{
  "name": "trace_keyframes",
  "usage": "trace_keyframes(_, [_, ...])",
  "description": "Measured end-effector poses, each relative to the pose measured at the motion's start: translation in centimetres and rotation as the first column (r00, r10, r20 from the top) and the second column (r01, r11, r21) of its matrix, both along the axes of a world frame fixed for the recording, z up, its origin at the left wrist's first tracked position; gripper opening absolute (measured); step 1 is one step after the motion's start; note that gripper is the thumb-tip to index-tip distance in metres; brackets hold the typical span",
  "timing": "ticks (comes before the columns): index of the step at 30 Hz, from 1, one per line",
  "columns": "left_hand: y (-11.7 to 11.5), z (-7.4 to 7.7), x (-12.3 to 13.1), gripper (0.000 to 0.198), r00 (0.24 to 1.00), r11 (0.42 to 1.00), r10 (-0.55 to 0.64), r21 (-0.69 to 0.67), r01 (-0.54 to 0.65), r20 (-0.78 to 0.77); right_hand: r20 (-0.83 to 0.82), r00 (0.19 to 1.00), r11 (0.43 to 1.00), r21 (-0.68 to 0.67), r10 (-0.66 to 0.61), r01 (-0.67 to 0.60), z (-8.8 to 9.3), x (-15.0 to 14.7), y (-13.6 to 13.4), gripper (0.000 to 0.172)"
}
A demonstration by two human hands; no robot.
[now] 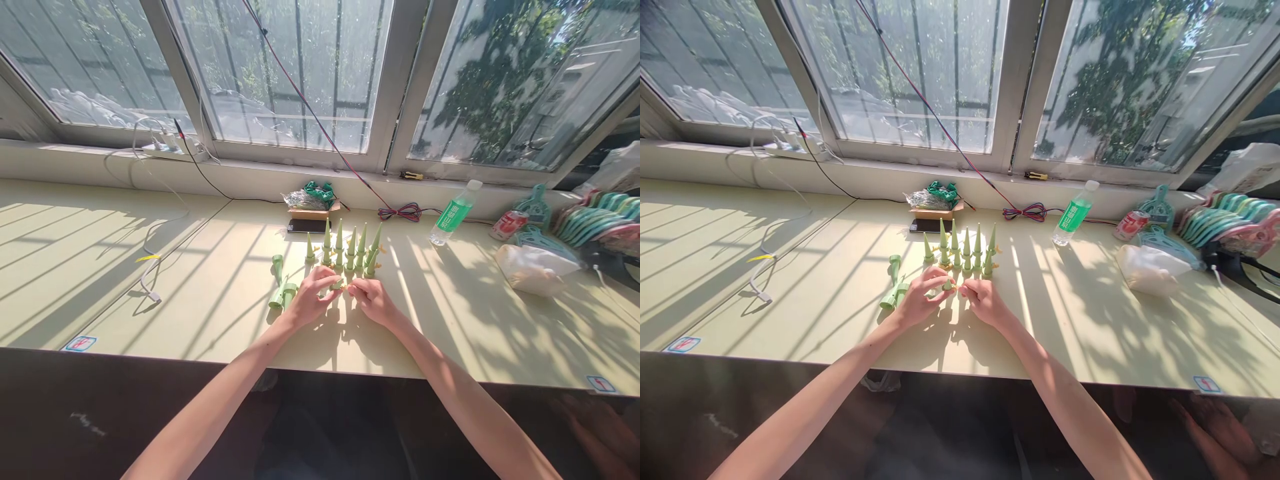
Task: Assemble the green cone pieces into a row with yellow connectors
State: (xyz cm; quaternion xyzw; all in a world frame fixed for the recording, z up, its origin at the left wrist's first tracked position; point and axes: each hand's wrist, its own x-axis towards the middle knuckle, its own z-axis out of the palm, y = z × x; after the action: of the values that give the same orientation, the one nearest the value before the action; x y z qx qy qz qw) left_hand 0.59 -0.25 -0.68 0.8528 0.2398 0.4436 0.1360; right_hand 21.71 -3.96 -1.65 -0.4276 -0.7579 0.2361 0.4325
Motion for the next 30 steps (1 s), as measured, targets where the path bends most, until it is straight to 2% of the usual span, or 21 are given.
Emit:
trace_keyframes(6, [-0.3,0.3,0.1,0.007,0.999,0.996,0.041,-0.083,-0.040,0.020,-0.012,0.999,0.999,0.016,-0.037,0.037,-0.1,-0.3,0.2,0.049])
trace_keyframes(10, [-0.3,1.8,-0.6,0.011,0.994,0.985,0.105,-0.142,-0.098,0.040,-0.050,0.995,0.996,0.038,-0.084,0.086,-0.2,-0.2,0.5,0.052])
trace_keyframes(13, [0.6,3.4,-2.4,0.018,0.977,0.948,0.215,-0.240,-0.209,0.000,-0.078,0.993,0.993,0.064,-0.090,0.095,-0.1,-0.1,0.6,0.054])
trace_keyframes(16, [2.3,4.2,-4.4,0.024,0.940,0.885,0.339,-0.326,-0.333,-0.038,-0.082,0.994,0.996,0.056,-0.070,0.074,-0.2,-0.2,0.7,0.055])
trace_keyframes(19, [4.4,4.2,-5.5,0.029,0.909,0.822,0.396,-0.393,-0.413,-0.127,-0.069,0.996,0.998,0.034,-0.059,0.061,-0.5,-0.5,0.8,0.055])
trace_keyframes(22, [6.1,3.9,-5.3,0.030,0.894,0.767,0.402,-0.459,-0.447,-0.200,-0.066,0.997,0.998,0.029,-0.050,0.052,-0.6,-0.5,0.9,0.056])
trace_keyframes(26, [7.4,3.2,-4.2,0.028,0.877,0.754,0.417,-0.449,-0.480,-0.237,-0.069,0.996,0.998,0.041,-0.055,0.058,-0.6,-0.4,1.0,0.057])
trace_keyframes(30, [7.7,2.6,-3.3,0.022,0.868,0.746,0.413,-0.445,-0.496,-0.275,-0.070,0.996,0.998,0.041,-0.050,0.053,-0.6,-0.5,1.0,0.056])
